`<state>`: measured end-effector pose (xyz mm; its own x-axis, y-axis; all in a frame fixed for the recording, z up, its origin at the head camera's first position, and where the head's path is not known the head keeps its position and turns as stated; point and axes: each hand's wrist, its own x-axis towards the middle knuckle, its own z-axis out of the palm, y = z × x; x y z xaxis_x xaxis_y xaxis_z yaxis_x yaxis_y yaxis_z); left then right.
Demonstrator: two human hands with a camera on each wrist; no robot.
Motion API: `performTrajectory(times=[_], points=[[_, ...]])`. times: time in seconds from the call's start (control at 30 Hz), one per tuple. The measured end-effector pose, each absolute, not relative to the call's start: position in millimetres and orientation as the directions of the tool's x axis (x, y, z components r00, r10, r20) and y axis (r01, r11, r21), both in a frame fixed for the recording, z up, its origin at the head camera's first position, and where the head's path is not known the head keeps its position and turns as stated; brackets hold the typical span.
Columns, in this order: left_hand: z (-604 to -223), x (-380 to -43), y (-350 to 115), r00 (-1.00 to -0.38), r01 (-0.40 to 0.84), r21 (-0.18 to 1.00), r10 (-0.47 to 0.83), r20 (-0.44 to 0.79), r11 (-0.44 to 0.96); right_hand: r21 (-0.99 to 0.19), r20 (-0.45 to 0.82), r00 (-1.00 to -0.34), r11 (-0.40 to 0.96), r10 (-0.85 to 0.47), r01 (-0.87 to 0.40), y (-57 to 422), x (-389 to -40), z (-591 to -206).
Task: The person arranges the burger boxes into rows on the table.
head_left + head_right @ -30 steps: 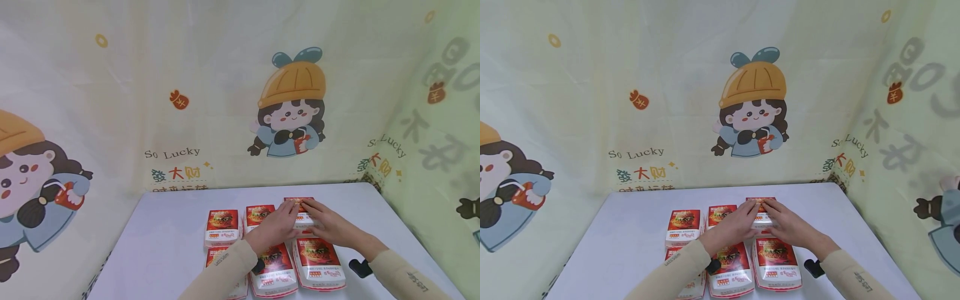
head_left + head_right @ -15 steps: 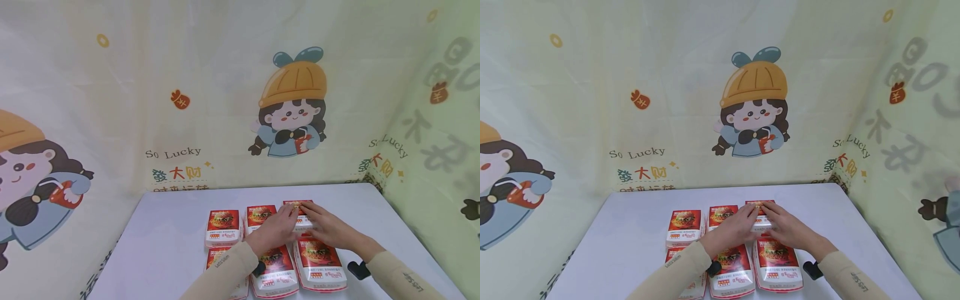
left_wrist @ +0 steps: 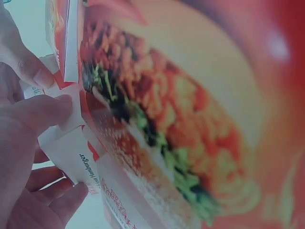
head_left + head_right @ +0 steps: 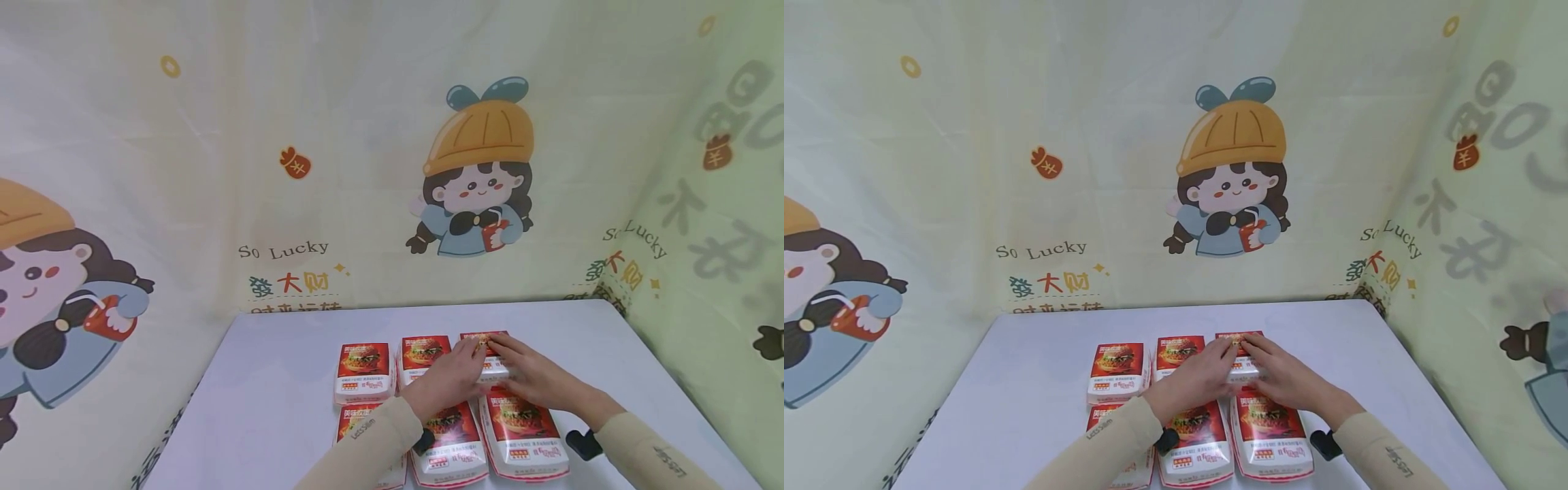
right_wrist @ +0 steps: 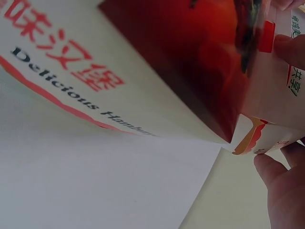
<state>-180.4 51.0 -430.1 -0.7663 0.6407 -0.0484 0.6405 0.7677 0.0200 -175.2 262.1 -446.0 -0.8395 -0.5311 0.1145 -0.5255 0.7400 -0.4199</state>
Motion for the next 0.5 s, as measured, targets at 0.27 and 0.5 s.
performTrajectory(times=[0.27, 0.5], points=[[-431.1, -181.1, 53.6, -0.758, 0.651, 0.0, 0.65, -0.048, 0.759, -0.422, 0.088, -0.85, 0.754, -0.519, -0.503, 262.3, -175.6, -446.8], [-432.4, -179.9, 52.3, -0.721, 0.692, -0.05, 0.693, 0.012, 0.72, -0.428, 0.11, -0.854, 0.751, -0.509, -0.503, 264.2, -175.9, -448.9]])
